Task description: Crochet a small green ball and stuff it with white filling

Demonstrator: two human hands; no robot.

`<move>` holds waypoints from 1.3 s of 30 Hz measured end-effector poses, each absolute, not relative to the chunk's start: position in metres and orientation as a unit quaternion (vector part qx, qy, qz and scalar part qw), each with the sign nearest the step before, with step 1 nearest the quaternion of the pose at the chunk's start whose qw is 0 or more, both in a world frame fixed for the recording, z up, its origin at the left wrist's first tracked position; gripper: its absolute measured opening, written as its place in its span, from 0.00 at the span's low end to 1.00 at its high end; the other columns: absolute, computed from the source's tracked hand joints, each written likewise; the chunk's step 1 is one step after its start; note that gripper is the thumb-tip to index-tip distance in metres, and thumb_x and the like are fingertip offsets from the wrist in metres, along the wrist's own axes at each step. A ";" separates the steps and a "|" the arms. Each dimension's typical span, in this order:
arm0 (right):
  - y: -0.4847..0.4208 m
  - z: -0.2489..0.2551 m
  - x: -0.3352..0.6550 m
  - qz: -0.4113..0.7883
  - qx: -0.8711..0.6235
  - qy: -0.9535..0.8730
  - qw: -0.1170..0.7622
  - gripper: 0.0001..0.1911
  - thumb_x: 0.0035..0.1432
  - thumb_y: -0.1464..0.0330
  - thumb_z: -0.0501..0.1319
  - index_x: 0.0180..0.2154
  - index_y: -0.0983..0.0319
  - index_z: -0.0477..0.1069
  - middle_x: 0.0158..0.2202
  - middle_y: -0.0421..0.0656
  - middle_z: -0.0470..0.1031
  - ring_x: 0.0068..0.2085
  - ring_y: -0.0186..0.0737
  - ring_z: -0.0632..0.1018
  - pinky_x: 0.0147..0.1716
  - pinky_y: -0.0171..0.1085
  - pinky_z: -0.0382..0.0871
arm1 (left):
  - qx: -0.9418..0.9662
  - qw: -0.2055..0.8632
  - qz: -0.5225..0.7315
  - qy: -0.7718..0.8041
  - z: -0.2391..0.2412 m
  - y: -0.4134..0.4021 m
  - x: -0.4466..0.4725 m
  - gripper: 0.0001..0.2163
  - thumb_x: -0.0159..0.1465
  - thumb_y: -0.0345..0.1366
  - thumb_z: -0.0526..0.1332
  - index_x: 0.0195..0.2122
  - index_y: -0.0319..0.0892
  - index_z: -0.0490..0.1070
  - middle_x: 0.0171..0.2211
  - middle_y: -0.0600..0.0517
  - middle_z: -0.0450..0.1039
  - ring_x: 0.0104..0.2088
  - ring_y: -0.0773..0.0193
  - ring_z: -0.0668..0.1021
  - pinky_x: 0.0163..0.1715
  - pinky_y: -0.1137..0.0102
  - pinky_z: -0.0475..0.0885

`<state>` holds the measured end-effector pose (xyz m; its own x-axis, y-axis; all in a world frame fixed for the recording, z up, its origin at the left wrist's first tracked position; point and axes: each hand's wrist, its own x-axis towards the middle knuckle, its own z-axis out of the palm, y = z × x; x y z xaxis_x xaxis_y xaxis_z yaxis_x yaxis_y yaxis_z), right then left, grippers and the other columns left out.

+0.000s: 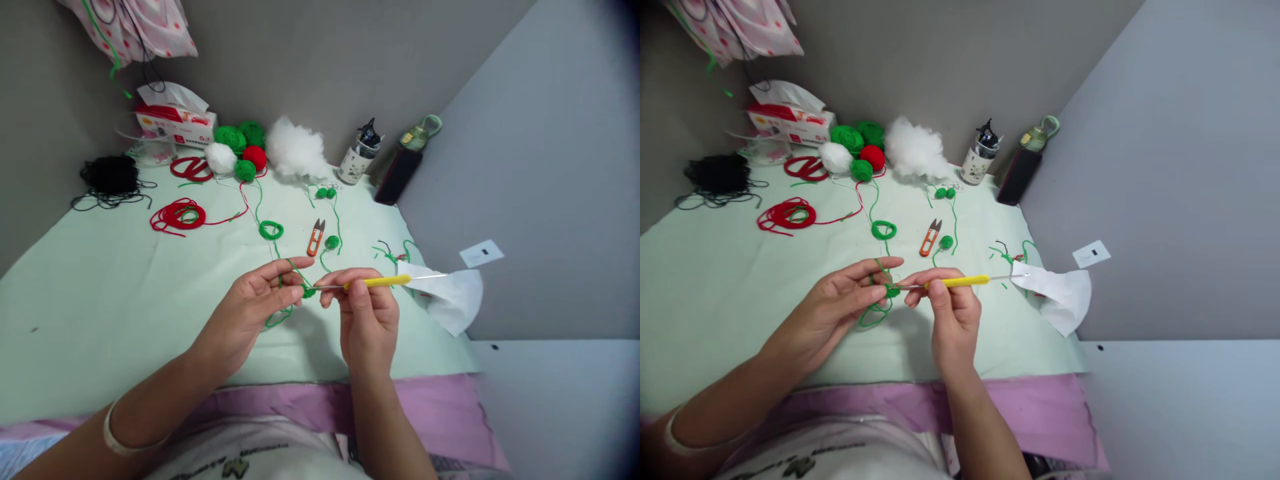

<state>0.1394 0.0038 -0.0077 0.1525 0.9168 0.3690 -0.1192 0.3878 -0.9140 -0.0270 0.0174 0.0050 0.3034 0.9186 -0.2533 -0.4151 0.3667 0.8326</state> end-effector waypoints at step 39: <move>-0.008 -0.018 0.141 0.057 -0.381 -0.716 0.582 0.17 0.69 0.77 0.61 0.53 0.55 0.79 0.44 0.45 0.82 0.43 0.42 0.83 0.39 0.42 0.81 | 0.276 0.769 0.458 0.351 0.007 0.018 -0.026 0.21 0.58 0.38 0.77 0.53 0.47 0.84 0.31 0.55 0.73 0.33 0.69 0.72 0.38 0.74 0.68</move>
<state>0.1409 -0.0079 -0.0181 -0.0322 0.6113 0.7908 0.4797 0.7035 -0.5243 -0.0263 0.0180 0.0066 0.3337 0.8976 -0.2880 -0.5104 0.4289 0.7454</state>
